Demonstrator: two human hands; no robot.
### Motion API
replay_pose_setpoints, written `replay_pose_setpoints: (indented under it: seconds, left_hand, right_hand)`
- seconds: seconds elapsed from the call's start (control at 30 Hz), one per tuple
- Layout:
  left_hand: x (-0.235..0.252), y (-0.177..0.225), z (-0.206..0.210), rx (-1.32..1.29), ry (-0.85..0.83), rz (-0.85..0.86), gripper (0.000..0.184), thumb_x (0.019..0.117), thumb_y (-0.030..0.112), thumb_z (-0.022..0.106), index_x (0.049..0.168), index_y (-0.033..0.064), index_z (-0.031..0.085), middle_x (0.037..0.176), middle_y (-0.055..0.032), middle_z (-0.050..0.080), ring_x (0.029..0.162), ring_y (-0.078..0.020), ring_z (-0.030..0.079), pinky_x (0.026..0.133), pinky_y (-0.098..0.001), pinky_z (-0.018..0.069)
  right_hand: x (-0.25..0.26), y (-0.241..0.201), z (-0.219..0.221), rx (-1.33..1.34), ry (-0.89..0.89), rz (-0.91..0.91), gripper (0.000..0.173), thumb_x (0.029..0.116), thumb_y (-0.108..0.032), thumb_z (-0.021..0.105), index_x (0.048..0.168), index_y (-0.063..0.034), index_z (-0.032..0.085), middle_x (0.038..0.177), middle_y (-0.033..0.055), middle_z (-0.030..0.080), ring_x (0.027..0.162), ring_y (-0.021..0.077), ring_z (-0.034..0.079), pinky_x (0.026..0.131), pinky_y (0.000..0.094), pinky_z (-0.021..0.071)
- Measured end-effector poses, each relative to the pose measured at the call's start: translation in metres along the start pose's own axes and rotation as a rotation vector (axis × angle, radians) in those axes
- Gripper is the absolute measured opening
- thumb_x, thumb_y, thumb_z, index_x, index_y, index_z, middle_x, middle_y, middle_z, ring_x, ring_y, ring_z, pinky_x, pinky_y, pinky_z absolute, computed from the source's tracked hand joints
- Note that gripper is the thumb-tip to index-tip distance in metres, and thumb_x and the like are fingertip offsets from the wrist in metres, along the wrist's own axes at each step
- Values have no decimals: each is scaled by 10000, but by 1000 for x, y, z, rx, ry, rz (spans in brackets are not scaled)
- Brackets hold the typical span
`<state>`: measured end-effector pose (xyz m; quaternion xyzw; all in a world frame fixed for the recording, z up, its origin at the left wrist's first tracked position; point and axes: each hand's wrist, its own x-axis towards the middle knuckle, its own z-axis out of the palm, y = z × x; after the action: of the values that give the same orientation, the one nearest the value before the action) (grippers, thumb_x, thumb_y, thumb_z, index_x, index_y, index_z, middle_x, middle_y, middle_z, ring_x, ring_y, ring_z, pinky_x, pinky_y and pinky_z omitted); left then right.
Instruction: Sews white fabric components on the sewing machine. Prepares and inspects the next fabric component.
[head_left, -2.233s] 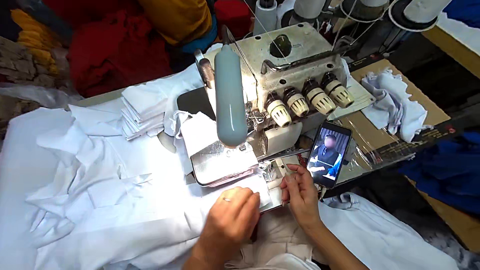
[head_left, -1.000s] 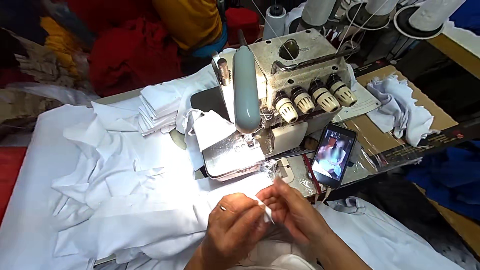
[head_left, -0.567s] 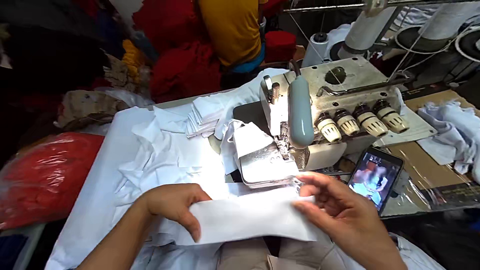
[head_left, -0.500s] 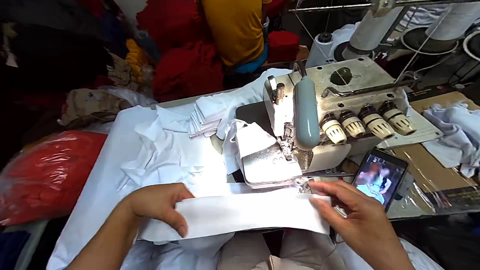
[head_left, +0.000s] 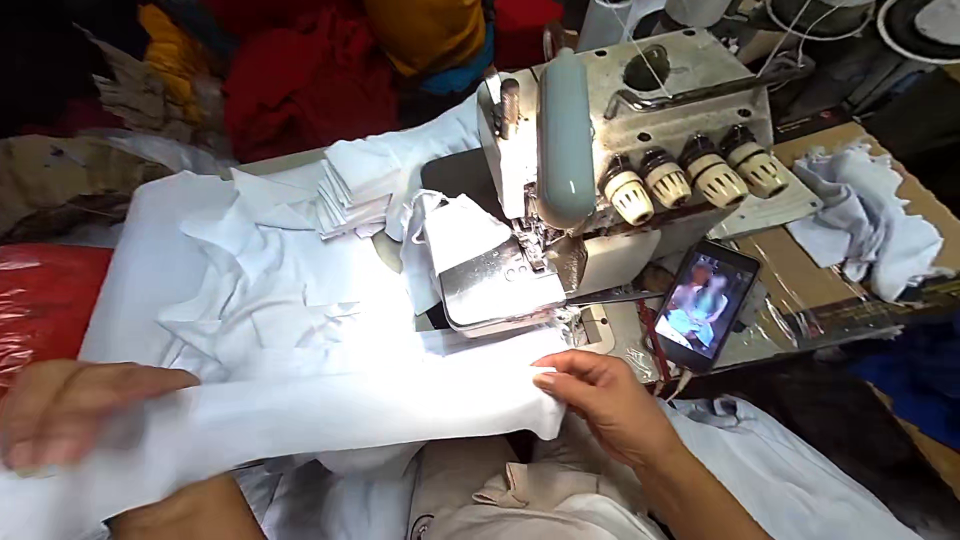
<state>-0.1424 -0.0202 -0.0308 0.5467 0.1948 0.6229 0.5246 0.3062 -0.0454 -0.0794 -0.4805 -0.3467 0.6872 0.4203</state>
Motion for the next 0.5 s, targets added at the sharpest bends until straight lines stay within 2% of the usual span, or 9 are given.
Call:
replay_pose_setpoints:
  seconds: [0.07, 0.1, 0.13, 0.2, 0.27, 0.33, 0.37, 0.4, 0.5]
  left_hand:
    - [8, -25, 69, -93, 29, -222, 343, 944, 452, 636, 875, 130, 731, 725, 46, 665, 652, -39, 655, 602, -165, 530]
    - [11, -39, 103, 93, 47, -290, 399, 952, 545, 583, 902, 180, 735, 742, 88, 670, 645, 12, 642, 564, -132, 518]
    - [15, -53, 133, 397, 39, -302, 350, 980, 525, 574, 878, 244, 755, 783, 133, 688, 689, 44, 634, 593, -122, 513]
    - [17, -78, 171, 721, -64, -292, 137, 938, 332, 705, 922, 242, 806, 889, 113, 735, 787, -3, 681, 685, -173, 580]
    - [17, -84, 190, 617, -173, -289, 197, 918, 272, 760, 1106, 223, 791, 969, 94, 766, 827, -3, 707, 739, -168, 599]
    - [19, -80, 203, 455, -224, -313, 393, 909, 284, 773, 1293, 235, 703, 924, 107, 766, 779, 34, 694, 720, -128, 583]
    - [19, -82, 207, 469, -204, -335, 418, 898, 289, 783, 1300, 228, 686, 874, 103, 763, 735, 33, 690, 683, -125, 578]
    - [18, -89, 206, 564, -155, -352, 372, 879, 286, 798, 1232, 209, 707, 826, 97, 755, 691, 20, 684, 638, -136, 572]
    - [14, -116, 199, 813, -31, -399, 110, 837, 221, 792, 934, 173, 775, 777, 88, 741, 655, -5, 670, 596, -167, 558]
  right_hand:
    - [3, 7, 10, -64, -23, -48, 73, 935, -94, 703, 958, -55, 761, 812, 7, 710, 755, 56, 659, 721, 230, 556]
    - [4, 10, 13, -107, -31, -78, 77, 949, -116, 689, 953, -74, 753, 806, -10, 700, 755, 48, 651, 724, 225, 550]
    - [6, 12, 15, -135, -32, -99, 75, 958, -131, 683, 948, -83, 740, 791, -16, 685, 733, 46, 637, 706, 223, 542]
    - [7, 13, 19, -152, -8, -108, 64, 945, -142, 715, 922, -84, 705, 737, -9, 665, 660, 46, 620, 639, 212, 528]
    - [7, 10, 21, -100, 42, -102, 96, 876, -114, 787, 878, -78, 697, 688, -7, 660, 616, 39, 615, 604, 196, 522]
    - [5, 6, 21, -13, 59, -69, 134, 827, -43, 816, 892, -53, 699, 714, 17, 693, 642, 52, 655, 636, 205, 560]
    - [4, 5, 19, 22, 51, -50, 140, 828, -13, 804, 929, -34, 710, 756, 35, 712, 679, 66, 677, 670, 220, 579]
    - [4, 6, 17, 43, 39, -35, 146, 843, 4, 783, 972, -21, 721, 798, 47, 720, 715, 76, 685, 703, 232, 588]
    - [4, 13, 15, 62, 25, -51, 102, 915, 0, 707, 1008, -5, 751, 862, 58, 734, 784, 83, 690, 761, 249, 585]
